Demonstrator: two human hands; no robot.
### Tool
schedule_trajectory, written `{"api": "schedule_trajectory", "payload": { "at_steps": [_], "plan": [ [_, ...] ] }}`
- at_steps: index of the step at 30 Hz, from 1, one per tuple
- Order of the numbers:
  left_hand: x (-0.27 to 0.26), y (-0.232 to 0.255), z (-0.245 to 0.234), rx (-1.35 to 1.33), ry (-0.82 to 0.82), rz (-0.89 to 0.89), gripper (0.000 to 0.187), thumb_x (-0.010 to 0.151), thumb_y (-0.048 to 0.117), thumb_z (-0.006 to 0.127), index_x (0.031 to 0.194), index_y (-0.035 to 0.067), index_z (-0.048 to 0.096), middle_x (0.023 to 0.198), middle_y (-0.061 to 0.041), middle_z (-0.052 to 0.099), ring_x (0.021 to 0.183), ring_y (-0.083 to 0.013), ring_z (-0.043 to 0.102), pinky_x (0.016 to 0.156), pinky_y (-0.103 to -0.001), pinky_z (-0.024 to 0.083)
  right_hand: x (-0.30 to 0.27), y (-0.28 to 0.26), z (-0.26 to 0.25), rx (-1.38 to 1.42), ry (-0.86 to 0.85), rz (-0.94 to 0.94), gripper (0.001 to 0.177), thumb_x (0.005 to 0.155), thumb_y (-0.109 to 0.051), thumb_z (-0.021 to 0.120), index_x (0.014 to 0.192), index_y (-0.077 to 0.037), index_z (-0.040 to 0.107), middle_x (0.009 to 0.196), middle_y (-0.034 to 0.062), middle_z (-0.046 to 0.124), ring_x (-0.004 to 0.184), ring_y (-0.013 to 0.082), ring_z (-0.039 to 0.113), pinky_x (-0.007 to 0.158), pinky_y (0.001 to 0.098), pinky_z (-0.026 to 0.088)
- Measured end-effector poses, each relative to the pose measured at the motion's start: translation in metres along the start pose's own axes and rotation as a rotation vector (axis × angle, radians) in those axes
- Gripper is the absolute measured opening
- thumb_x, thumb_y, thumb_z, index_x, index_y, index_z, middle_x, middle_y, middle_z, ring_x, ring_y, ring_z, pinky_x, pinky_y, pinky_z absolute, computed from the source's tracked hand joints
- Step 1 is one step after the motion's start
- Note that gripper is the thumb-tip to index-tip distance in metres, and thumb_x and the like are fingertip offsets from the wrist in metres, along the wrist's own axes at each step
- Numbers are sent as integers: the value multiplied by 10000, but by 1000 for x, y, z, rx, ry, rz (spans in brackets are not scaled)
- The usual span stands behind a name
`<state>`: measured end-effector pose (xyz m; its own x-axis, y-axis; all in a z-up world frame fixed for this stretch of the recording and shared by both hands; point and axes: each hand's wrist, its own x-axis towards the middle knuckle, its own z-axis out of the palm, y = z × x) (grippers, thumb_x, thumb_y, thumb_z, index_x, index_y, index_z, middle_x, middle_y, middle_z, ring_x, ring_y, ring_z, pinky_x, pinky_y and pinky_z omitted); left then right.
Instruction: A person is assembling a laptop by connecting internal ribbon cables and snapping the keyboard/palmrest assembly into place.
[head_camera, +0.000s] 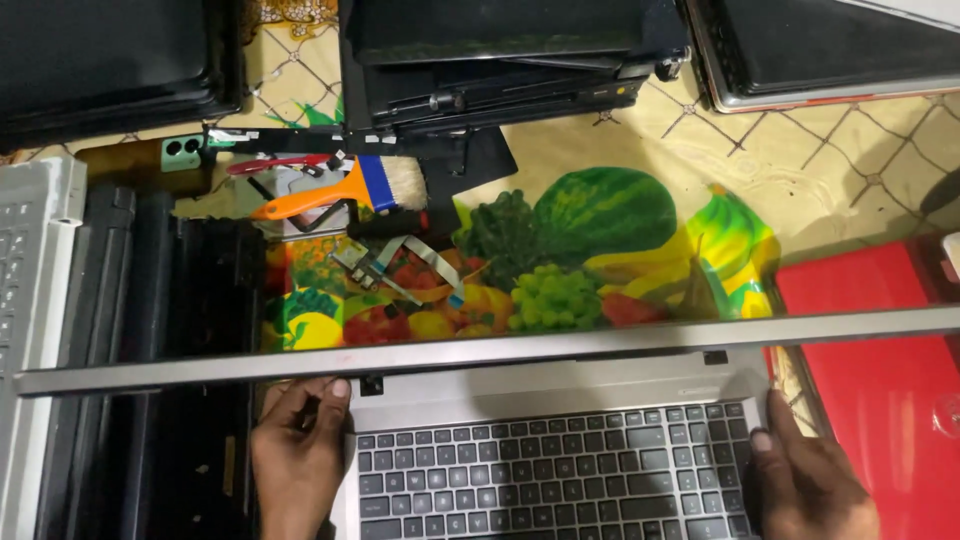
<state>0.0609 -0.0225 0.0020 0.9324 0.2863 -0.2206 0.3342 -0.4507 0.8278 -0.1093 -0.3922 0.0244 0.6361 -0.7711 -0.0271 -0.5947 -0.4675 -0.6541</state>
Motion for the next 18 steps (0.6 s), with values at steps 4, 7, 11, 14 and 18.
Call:
{"api": "schedule_trajectory", "payload": {
  "at_steps": [4,7,11,14,18],
  "plan": [
    [10,-17,4,114,10,112,172,914,201,711,924,39,768,1023,-120,701,994,-246,683,938,-343,500,2,-13,1,-5,3,128,476,996,-163,674,1471,-145,689,922,82,607,789,198,584,710,304,412],
    [16,-28,7,182,37,152,232,884,183,708,1049,47,798,1110,-142,753,1098,-279,680,1009,-366,491,6,-12,1,-56,-25,150,487,988,-219,672,1475,-203,686,952,47,638,796,166,623,690,304,432],
    [20,-51,9,231,53,-4,220,862,181,692,880,-21,777,824,-154,781,786,-232,718,733,-387,528,12,1,2,-198,-90,136,541,969,-322,640,1510,-320,640,1022,58,674,988,200,676,766,370,493],
    [23,-56,10,307,57,-10,407,843,237,718,550,-23,611,504,-118,621,529,-154,527,503,-426,390,13,17,6,-299,-76,122,516,985,-402,638,1501,-386,641,965,80,629,819,260,681,677,399,496],
    [21,-55,13,309,47,-36,298,864,268,736,723,6,751,690,-129,751,623,-214,675,576,-419,480,13,-1,3,-394,-106,155,550,970,-421,596,1519,-434,604,977,109,644,947,368,714,743,482,531]
  ]
}}
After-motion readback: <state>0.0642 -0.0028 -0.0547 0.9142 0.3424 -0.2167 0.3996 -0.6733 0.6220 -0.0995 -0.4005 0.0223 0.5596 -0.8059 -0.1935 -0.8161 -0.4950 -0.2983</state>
